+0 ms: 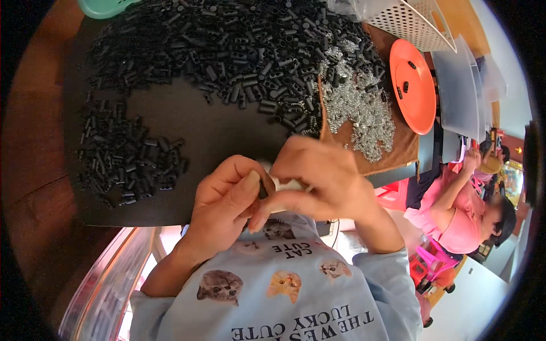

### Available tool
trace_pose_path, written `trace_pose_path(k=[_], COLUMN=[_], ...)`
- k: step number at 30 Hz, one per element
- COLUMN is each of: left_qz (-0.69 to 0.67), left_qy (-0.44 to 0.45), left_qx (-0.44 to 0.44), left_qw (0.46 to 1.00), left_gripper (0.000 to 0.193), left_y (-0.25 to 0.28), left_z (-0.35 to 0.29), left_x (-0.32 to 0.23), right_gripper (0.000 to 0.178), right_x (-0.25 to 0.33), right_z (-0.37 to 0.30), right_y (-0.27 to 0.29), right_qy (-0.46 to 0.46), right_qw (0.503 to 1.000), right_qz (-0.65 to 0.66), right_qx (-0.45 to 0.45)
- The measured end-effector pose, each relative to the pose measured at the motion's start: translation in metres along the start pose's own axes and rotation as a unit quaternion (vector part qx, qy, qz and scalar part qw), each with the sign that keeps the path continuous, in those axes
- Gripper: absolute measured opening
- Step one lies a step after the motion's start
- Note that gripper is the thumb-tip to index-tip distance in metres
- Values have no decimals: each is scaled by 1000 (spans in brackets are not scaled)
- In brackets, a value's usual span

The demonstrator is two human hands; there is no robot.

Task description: The person assembles plastic cord locks by hand, picking up plastic housings, springs, and inner pieces from the table and fitting them together.

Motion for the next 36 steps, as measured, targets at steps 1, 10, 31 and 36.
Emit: trace_pose_path(k=[1, 10, 31, 36], left_qz=[3, -6, -39, -48], left_qy=[-10, -41, -26, -30], left_qx=[-1, 2, 20, 25], left_qw=[1000, 999, 999, 998], left_gripper=[22, 21, 25, 23], left_y=[0, 10, 13, 12], left_z=[0, 5, 4, 4], left_x=[-4, -14, -11, -11], right_gripper=[22, 16, 15, 14], right_x=[-1, -25, -13, -11], right_z=[4, 58, 78, 71], right_y=[7, -12, -54, -57], right_qy=[32, 40, 101, 87], right_qw=[999, 934, 917, 902], right_qz=[-35, -352, -380, -413], right_qx=[-22, 52, 60, 91])
Point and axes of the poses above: each hand's wrist, its own z-axis towards the middle knuckle, its own y-axis out of the back of the hand, x = y × z, the point moved 8 cm from there along z, towards the middle knuckle, and after that the axes turned 10 degrees about -y, right-handed, at the moved point
